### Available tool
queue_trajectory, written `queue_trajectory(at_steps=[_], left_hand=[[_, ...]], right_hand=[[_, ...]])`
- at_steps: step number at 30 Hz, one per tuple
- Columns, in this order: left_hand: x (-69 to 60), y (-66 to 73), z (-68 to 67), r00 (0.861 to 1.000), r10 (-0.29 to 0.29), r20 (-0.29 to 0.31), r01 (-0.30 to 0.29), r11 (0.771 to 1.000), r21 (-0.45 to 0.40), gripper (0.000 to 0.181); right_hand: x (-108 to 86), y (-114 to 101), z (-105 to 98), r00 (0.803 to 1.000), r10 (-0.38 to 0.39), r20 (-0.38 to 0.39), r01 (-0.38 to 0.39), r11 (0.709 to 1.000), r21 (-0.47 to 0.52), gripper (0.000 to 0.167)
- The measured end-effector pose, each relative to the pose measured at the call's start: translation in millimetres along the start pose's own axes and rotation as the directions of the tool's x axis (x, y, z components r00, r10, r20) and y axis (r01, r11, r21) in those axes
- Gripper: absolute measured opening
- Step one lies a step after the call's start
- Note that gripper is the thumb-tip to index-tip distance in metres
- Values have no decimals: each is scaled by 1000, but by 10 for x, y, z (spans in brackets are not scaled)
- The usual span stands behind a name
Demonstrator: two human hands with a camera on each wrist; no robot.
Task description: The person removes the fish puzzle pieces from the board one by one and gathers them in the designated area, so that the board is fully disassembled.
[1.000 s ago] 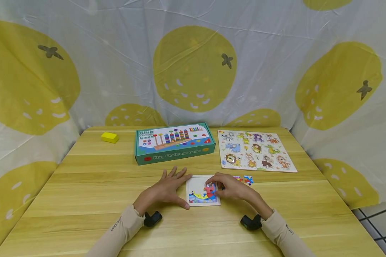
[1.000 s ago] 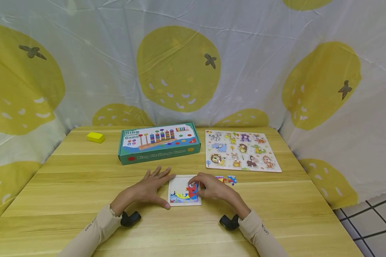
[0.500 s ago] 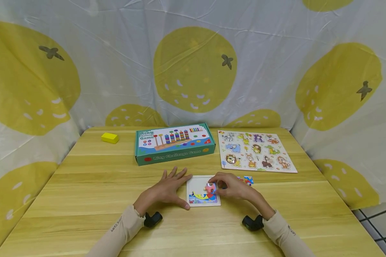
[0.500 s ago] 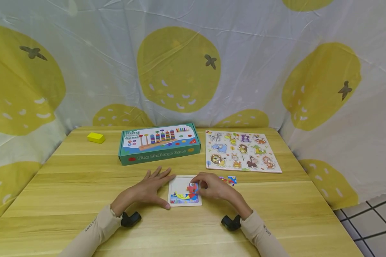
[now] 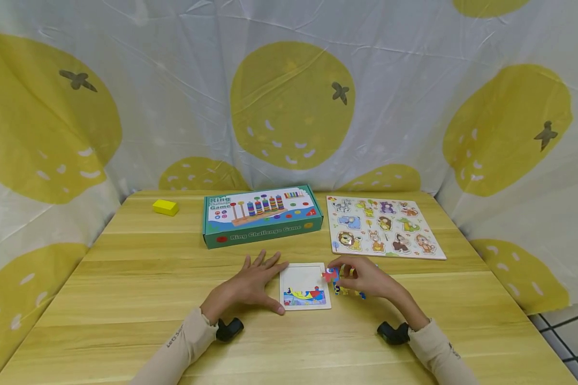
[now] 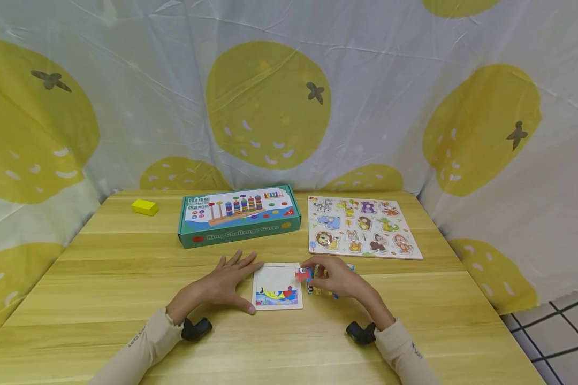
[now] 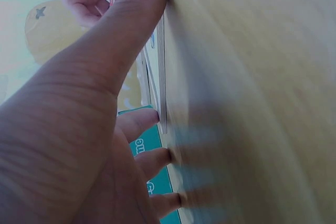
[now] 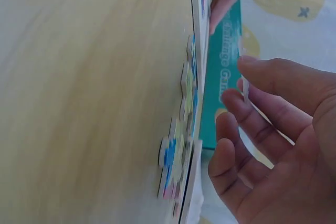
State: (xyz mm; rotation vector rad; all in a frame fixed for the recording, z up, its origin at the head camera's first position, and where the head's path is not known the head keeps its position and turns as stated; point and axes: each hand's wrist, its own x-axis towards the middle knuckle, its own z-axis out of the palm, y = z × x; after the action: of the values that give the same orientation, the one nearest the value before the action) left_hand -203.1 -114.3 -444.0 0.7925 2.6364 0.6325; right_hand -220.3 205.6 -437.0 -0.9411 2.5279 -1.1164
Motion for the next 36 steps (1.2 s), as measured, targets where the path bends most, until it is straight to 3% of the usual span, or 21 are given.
queue_trajectory(at_steps=[21,36], left_hand=[[13,-11,-2,1000,4,-1,-4,1000,8,106],[7,-15,8,1000,4,0,-4,1000,8,106]], right_hand=[[-454,315,-333,995,79,-61,-78,997,18,28],[-718,456,-456,990,140,11,-140,984,106,29]])
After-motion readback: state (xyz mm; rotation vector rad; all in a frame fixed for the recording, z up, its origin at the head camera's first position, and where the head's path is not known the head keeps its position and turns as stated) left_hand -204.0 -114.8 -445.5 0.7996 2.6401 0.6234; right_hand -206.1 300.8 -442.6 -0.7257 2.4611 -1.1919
